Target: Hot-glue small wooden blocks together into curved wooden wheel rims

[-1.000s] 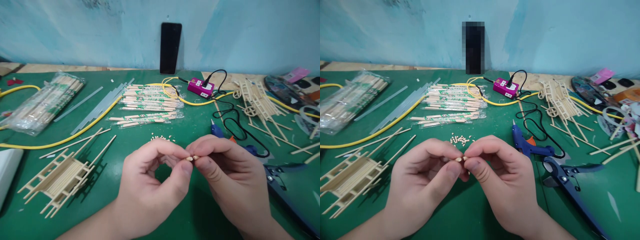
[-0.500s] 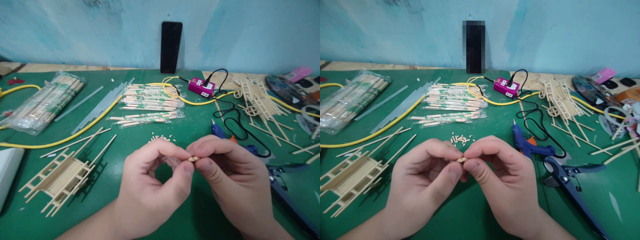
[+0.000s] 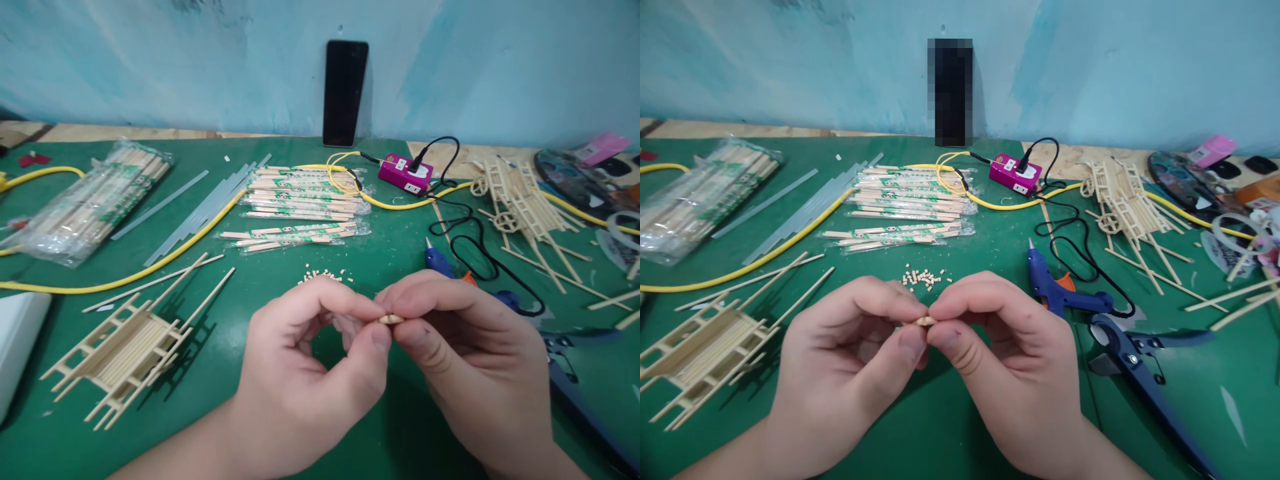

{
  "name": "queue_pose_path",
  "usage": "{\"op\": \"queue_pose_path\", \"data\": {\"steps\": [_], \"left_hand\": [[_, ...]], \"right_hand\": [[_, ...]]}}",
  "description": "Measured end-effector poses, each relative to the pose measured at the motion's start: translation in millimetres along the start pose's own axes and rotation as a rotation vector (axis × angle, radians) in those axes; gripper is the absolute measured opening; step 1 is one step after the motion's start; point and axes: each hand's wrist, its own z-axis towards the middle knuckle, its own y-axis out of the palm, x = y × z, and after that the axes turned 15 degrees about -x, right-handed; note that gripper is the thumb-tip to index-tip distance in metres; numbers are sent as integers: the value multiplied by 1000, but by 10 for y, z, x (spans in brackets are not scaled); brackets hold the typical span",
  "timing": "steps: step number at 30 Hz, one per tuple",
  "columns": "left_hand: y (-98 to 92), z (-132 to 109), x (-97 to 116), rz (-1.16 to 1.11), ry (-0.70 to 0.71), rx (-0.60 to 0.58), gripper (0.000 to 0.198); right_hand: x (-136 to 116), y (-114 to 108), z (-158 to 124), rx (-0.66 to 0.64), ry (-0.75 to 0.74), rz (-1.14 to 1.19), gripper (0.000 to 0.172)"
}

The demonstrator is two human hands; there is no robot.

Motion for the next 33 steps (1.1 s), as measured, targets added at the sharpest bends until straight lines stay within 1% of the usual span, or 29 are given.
{"op": "queue_pose_path", "data": {"steps": [15, 23, 28, 33], "left_hand": [[2, 29, -1, 2, -5, 2, 12], [11, 6, 0, -3, -20, 0, 11], [10, 2, -25, -5, -11, -4, 13], [8, -2, -6, -17, -11, -9, 13]], "right_hand": [[9, 8, 14, 8, -4, -38, 18], [-13, 7, 32, 3, -49, -107, 22], [-13, -3, 18, -4, -56, -126, 22], [-16, -4, 15, 5, -60, -129, 21]]}}
